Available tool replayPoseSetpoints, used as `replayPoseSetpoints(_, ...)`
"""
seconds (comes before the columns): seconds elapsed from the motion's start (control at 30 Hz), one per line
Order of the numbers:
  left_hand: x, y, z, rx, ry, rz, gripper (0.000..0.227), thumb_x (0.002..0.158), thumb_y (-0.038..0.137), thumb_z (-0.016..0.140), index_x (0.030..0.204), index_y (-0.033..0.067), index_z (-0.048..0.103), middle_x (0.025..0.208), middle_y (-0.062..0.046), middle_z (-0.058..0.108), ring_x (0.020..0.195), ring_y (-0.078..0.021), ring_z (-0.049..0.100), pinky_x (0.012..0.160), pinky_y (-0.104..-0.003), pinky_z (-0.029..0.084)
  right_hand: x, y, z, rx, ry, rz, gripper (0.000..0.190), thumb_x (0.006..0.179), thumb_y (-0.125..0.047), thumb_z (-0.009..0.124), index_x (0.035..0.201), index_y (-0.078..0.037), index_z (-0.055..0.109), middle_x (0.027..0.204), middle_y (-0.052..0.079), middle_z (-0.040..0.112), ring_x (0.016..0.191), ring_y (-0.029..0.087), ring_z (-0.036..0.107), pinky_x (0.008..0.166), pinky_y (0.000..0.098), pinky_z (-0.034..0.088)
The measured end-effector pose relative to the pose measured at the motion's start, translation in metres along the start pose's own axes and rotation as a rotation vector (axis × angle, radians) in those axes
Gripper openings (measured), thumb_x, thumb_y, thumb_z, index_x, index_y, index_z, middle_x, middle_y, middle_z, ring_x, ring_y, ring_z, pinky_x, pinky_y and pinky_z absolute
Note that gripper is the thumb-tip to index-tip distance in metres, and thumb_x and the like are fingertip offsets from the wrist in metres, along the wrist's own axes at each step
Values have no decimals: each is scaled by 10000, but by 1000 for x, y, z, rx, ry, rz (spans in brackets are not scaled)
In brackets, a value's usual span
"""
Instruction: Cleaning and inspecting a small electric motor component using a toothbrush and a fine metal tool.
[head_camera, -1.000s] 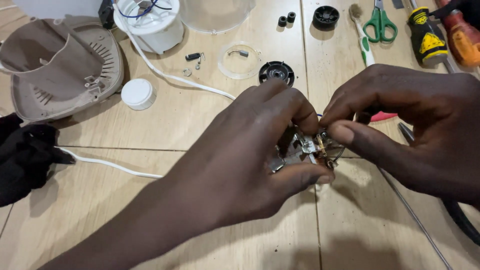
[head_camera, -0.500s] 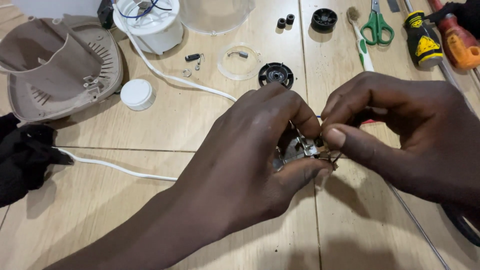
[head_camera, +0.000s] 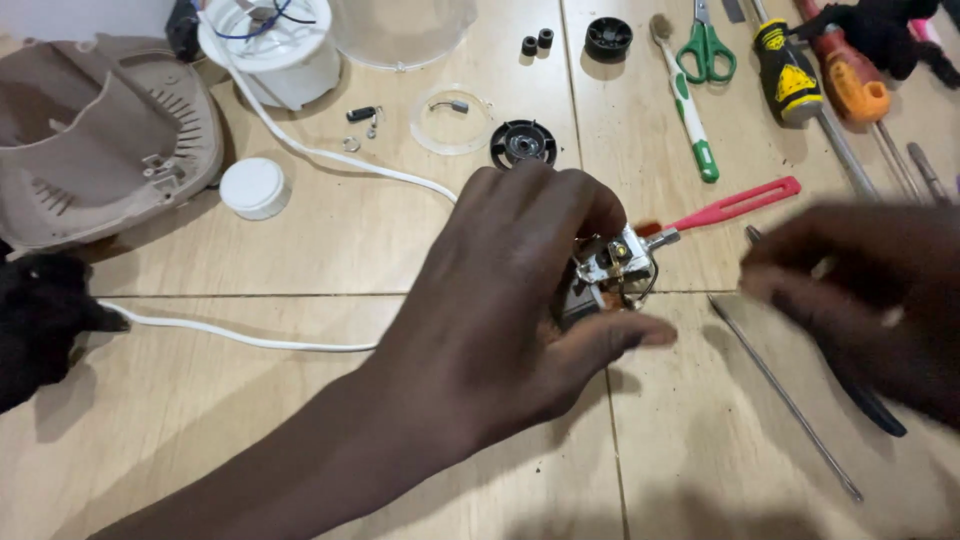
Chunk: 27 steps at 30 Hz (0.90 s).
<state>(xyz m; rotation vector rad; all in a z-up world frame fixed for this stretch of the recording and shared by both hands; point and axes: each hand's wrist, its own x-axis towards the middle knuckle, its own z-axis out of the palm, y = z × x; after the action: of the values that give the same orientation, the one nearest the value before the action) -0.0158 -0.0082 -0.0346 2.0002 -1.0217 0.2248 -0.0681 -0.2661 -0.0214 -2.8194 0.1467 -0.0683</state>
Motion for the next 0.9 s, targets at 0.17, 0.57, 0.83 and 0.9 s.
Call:
replayPoseSetpoints(0.17, -3, -3, 7, -3, 80, -6, 365, 863, 306, 808, 995, 106, 533, 953, -61, 587, 878, -273, 512, 792, -384, 415, -23, -7, 27, -441, -299, 315, 160, 841, -485, 705, 975, -401, 731, 907, -235, 838, 810, 18, 842, 795, 269, 595)
replayPoseSetpoints(0.57, -6, -1, 14, -61, 167, 51, 425, 822, 325, 834, 969, 85, 515, 931, -46, 609, 859, -260, 560, 822, -387, 418, -19, -28, 32, -538, -339, 360, 241, 721, -435, 684, 959, -395, 686, 844, -130, 798, 884, 193, 767, 784, 346, 570)
replayPoseSetpoints(0.83, -7, 3, 14, -22, 215, 78, 450, 793, 324, 867, 1025, 78, 570, 968, -24, 619, 923, -267, 542, 786, -376, 448, -50, -16, 15, 178, 168, -163, 40, 940, -146, 648, 955, -118, 672, 514, 0, 534, 427, 129, 460, 550, 282, 401)
replayPoseSetpoints(0.9, -6, 2, 15, -28, 217, 86, 460, 782, 303, 885, 1025, 74, 569, 968, -34, 621, 909, -268, 547, 773, -375, 448, -48, -24, 8, 174, 186, -252, 87, 933, -161, 650, 978, -102, 696, 621, 14, 609, 508, 125, 548, 583, 268, 437)
